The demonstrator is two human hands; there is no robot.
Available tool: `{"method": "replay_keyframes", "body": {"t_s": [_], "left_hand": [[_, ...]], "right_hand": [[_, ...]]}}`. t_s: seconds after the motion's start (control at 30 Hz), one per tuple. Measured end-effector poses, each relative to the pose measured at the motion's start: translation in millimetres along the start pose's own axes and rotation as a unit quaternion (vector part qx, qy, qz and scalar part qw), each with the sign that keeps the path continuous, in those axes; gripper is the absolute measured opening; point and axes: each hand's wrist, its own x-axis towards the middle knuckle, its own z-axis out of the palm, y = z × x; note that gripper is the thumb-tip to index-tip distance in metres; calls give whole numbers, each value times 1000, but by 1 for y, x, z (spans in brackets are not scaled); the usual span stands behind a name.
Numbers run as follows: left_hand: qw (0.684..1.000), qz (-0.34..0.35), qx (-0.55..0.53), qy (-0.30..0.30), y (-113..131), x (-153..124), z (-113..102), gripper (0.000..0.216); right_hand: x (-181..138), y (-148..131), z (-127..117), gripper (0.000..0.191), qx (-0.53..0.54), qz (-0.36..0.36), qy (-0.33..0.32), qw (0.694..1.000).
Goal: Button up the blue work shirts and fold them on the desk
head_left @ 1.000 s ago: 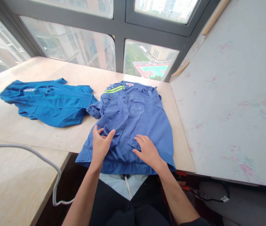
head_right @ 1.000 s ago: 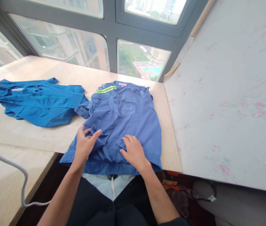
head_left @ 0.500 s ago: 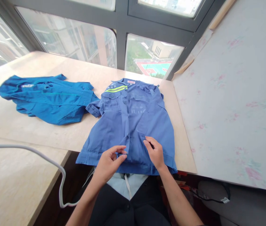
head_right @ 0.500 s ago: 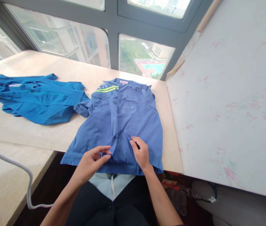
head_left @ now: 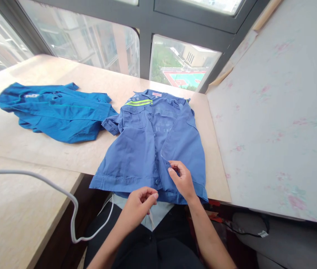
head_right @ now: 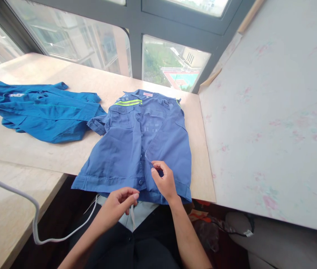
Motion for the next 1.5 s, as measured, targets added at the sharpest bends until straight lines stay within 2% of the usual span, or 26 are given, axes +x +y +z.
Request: {"method": "replay_keyframes", "body": {"t_s": [0.07,0.2,0.27,0.4,0.5,0.6,0.7,0.77,0.9,1.1,1.3,1.5], "left_hand": [[996,-57,-57,-30,-7,2,9,44],[969,-127,-210,33,-8,1,27,54],[941,-163,-292,48,-4,-3,31,42],[866,-250,-429,52,5,-8,29,11],[851,-237,-459,94,9,-6,22,7],[849,-216,-471,104,11,3,17,10],[853,-224,-465,79,10,15,17,18],[867,-216,-446,55,9,23,21,26],[910,-147,-386,44,11,32,31,44],[952,-44,-284,105,23,36,37,53],[952,-17,-246,182,30,39,35,41],[965,18,-180,192,35,38,35,39]], "right_hand": [[-1,2,1,9,-8,12,-6,1000],[-3,3,0,12,19,37,24,999],[-3,3,-1,12,43,42,50,997],[-1,3,-2,13,59,60,116,990],[0,4,-1,15,63,63,124,988],[1,5,1,20,69,51,109,990],[2,4,2,28,49,44,78,995],[3,1,3,29,23,46,55,997],[6,-8,3,29,4,45,38,998],[11,-19,4,27,1,14,9,1000],[10,-31,-3,23,-11,-1,-16,1000],[9,-33,-5,21,-21,-3,-12,1000]]}}
